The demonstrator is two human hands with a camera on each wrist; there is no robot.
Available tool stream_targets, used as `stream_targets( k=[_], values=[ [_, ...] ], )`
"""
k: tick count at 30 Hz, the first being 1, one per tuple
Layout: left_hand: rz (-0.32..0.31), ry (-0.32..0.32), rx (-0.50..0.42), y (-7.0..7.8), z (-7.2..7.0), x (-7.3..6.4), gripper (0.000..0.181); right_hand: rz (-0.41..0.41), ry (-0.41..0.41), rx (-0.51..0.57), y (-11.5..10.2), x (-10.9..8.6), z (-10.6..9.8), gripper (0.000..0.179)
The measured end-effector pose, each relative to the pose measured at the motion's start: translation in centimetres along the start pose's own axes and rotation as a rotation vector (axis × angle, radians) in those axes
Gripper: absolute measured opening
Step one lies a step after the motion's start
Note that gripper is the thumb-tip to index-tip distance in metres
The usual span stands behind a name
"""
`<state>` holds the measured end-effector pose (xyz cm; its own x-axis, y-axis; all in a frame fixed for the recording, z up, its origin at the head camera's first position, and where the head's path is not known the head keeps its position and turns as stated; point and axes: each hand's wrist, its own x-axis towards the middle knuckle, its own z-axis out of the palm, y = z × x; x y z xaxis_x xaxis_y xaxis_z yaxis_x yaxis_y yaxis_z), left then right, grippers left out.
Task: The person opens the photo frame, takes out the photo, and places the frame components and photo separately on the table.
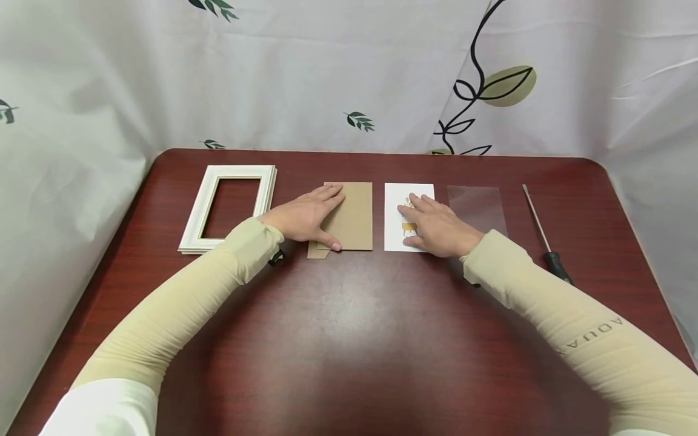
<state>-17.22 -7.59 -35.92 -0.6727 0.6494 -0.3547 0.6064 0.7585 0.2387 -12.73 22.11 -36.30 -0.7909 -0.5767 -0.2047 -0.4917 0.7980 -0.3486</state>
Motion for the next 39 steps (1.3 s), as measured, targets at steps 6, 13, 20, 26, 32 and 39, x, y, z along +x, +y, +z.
stream_targets(
  k=[6, 13, 20, 26, 32, 39],
  values=[
    [-0.002, -0.012, -0.007, -0.4, -0.1, -0.3, 0.117, -0.014, 0.017, 0.017, 0.3, -0.3, 0.1, 0.071],
    [-0.003, -0.004, -0.001, -1.0, -0.2, -0.7, 0.116, -0.025, 0.023, 0.020, 0.3, -0.5, 0.2, 0.071],
    [0.013, 0.011, -0.003, -1.2, 0.0, -0.8, 0.115, -0.030, 0.020, 0.013, 0.1, -0.3, 0.2, 0.069],
    [0.034, 0.007, 0.000, -1.1, 0.1, -0.8, 0.115, -0.043, 0.029, 0.016, 0.0, -0.3, 0.0, 0.068],
    [0.040, -0.001, -0.009, -1.1, 0.1, -0.8, 0.112, -0.032, 0.027, 0.018, 0.1, -0.3, 0.1, 0.069],
    [0.028, -0.006, -0.042, -1.0, 0.1, -0.9, 0.110, 0.002, 0.028, 0.025, 0.0, -0.3, 0.1, 0.068]
  ],
)
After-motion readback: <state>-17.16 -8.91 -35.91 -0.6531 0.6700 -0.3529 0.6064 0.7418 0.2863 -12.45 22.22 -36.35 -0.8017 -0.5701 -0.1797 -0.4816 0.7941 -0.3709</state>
